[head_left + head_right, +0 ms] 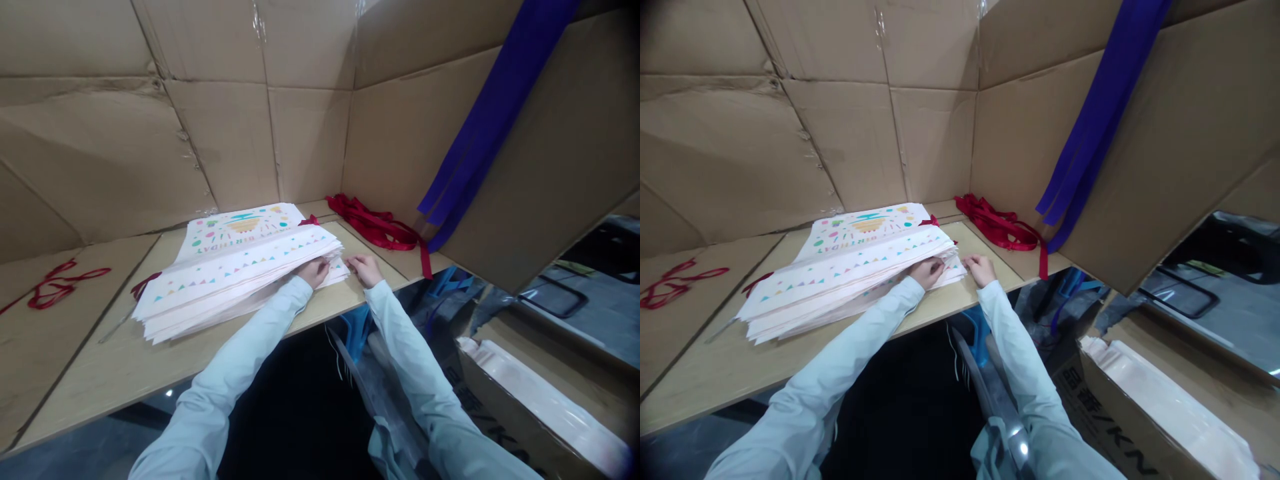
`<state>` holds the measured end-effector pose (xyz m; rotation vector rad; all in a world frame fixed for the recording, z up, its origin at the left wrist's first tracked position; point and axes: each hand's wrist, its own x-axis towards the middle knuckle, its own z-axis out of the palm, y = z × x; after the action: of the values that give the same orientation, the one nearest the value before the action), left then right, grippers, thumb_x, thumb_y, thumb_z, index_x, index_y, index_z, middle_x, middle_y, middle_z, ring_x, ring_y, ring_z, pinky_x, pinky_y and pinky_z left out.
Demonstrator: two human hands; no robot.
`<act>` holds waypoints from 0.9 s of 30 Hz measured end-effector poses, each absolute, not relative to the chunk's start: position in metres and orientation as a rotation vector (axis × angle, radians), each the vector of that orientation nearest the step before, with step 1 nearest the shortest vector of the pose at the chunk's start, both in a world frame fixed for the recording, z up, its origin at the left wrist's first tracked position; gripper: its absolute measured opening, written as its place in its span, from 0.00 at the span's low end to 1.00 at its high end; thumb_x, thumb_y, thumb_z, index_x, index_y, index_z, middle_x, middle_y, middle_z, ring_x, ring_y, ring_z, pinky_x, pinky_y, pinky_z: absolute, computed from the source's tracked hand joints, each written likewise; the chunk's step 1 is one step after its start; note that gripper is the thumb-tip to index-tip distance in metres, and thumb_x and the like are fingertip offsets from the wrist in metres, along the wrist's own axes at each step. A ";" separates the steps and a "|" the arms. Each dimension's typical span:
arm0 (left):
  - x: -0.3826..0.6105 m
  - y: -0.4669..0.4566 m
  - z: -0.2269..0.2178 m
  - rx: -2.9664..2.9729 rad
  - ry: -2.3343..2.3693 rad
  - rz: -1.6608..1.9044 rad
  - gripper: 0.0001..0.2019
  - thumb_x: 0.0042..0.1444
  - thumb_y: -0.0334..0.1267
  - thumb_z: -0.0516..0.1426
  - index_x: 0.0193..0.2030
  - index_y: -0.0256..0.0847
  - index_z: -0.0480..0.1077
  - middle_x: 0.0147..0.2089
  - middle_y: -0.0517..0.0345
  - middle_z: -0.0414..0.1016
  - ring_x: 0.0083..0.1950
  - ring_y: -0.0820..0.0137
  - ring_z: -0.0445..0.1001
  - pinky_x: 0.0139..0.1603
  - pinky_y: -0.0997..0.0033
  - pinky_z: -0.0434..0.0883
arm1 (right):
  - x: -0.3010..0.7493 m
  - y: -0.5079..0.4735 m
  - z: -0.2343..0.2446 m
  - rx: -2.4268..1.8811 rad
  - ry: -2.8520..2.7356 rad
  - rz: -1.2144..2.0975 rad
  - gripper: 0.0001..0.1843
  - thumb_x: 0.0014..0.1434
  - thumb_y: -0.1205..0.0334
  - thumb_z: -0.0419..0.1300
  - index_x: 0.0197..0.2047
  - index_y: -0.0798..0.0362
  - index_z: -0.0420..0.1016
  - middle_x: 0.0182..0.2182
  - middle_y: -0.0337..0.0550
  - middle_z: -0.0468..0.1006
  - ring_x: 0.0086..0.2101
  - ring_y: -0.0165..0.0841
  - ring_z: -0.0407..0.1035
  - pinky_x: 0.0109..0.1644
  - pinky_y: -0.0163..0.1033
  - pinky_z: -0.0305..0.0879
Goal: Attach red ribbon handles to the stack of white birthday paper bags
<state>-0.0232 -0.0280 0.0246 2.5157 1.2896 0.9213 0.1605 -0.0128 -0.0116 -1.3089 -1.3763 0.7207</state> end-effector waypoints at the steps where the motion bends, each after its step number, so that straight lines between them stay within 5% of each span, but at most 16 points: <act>1: -0.023 -0.027 0.024 2.517 1.285 0.915 0.10 0.55 0.34 0.50 0.33 0.33 0.72 0.34 0.50 0.75 0.36 0.68 0.71 0.43 0.68 0.69 | 0.159 -0.015 -0.009 -1.301 -1.344 0.768 0.20 0.44 0.50 0.56 0.30 0.59 0.75 0.22 0.43 0.75 0.19 0.25 0.59 0.21 0.31 0.55; 11: -0.021 -0.030 0.023 2.507 1.275 0.946 0.09 0.53 0.36 0.54 0.31 0.34 0.72 0.31 0.52 0.75 0.32 0.69 0.71 0.39 0.69 0.70 | 0.153 -0.027 0.006 -1.067 -1.175 1.093 0.20 0.30 0.56 0.67 0.29 0.59 0.73 0.19 0.39 0.72 0.19 0.23 0.59 0.21 0.30 0.52; 15: -0.021 -0.029 0.023 2.548 1.235 0.876 0.14 0.45 0.40 0.61 0.38 0.35 0.72 0.36 0.51 0.75 0.38 0.64 0.73 0.44 0.65 0.71 | 0.153 -0.027 0.006 -1.038 -1.207 1.087 0.22 0.35 0.54 0.65 0.33 0.59 0.73 0.23 0.42 0.74 0.20 0.25 0.61 0.18 0.28 0.50; 19: -0.025 -0.029 0.024 2.646 1.264 0.966 0.16 0.53 0.33 0.53 0.49 0.36 0.69 0.49 0.49 0.72 0.52 0.61 0.68 0.58 0.60 0.63 | 0.154 -0.023 0.001 -1.071 -1.220 0.942 0.27 0.43 0.51 0.58 0.46 0.56 0.68 0.35 0.46 0.76 0.26 0.29 0.65 0.18 0.29 0.55; 23: -0.027 -0.031 0.027 2.709 1.348 1.007 0.21 0.55 0.29 0.49 0.56 0.40 0.64 0.60 0.52 0.62 0.62 0.61 0.58 0.65 0.58 0.54 | 0.156 -0.016 -0.006 -1.373 -1.382 0.636 0.16 0.49 0.56 0.53 0.36 0.57 0.73 0.34 0.47 0.76 0.32 0.33 0.68 0.32 0.36 0.65; 27: -0.027 -0.030 0.029 2.747 1.281 0.851 0.26 0.52 0.19 0.45 0.56 0.41 0.65 0.59 0.56 0.63 0.61 0.66 0.60 0.65 0.63 0.55 | 0.159 -0.014 -0.007 -1.461 -1.605 0.425 0.12 0.49 0.59 0.54 0.22 0.56 0.74 0.37 0.47 0.76 0.42 0.37 0.68 0.49 0.42 0.60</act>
<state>-0.0271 -0.0295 0.0287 2.7473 1.2811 0.8512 0.1591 -0.0136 -0.0075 -1.4609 -1.6047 0.4249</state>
